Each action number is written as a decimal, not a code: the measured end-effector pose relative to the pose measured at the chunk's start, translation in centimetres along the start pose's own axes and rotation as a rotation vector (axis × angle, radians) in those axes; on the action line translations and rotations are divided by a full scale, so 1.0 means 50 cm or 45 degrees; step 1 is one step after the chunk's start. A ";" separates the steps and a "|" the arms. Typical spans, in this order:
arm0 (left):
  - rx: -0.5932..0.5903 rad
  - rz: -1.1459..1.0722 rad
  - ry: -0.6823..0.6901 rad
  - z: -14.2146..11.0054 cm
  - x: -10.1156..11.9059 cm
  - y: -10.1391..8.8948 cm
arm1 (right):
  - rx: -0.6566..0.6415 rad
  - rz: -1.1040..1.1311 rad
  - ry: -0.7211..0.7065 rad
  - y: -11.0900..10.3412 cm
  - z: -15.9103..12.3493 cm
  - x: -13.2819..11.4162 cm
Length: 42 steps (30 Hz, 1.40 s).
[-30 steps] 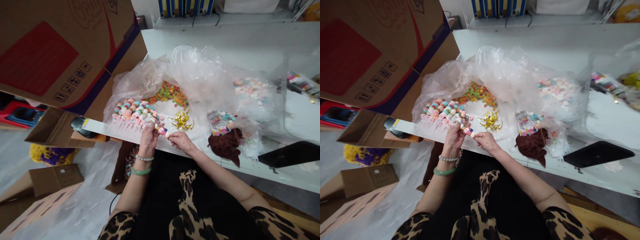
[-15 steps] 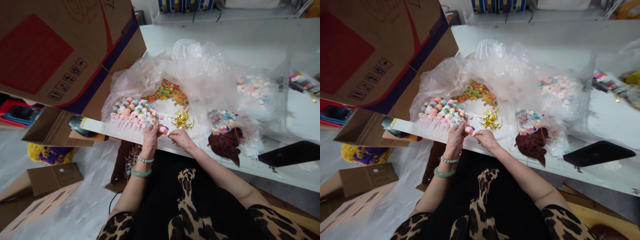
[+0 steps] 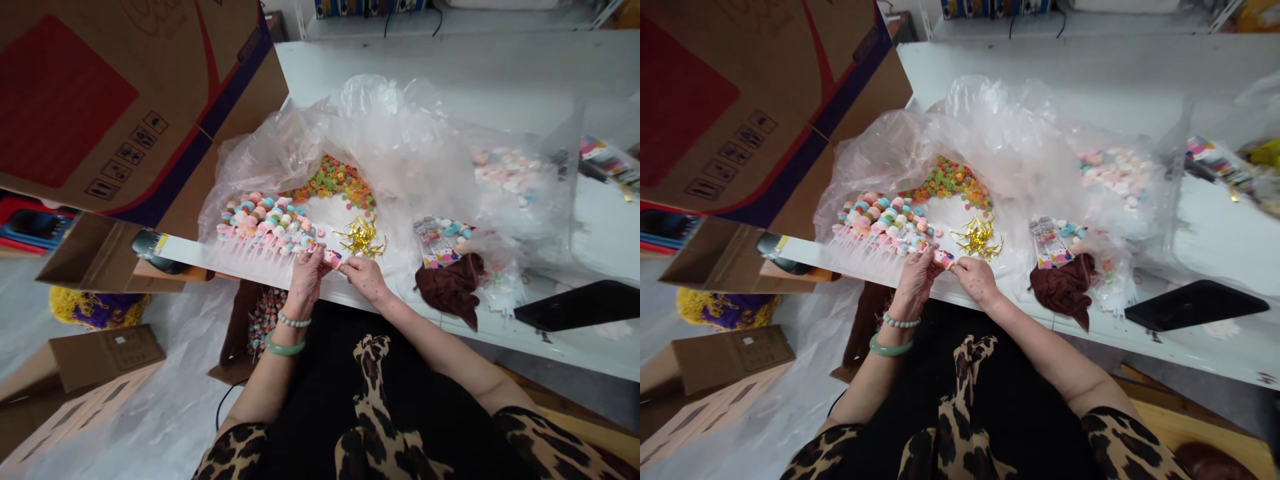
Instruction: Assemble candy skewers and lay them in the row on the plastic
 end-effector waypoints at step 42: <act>-0.061 -0.141 -0.024 -0.064 -0.014 0.037 | 0.164 -0.042 -0.270 0.009 -0.061 -0.051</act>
Point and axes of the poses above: each hand's wrist, its own z-axis towards the middle knuckle, its own y-axis out of the palm, x = y × z, the point moved 5 cm from there along z, towards the middle knuckle, and after that the axes turned 4 degrees about -x, right-handed, at the moved point
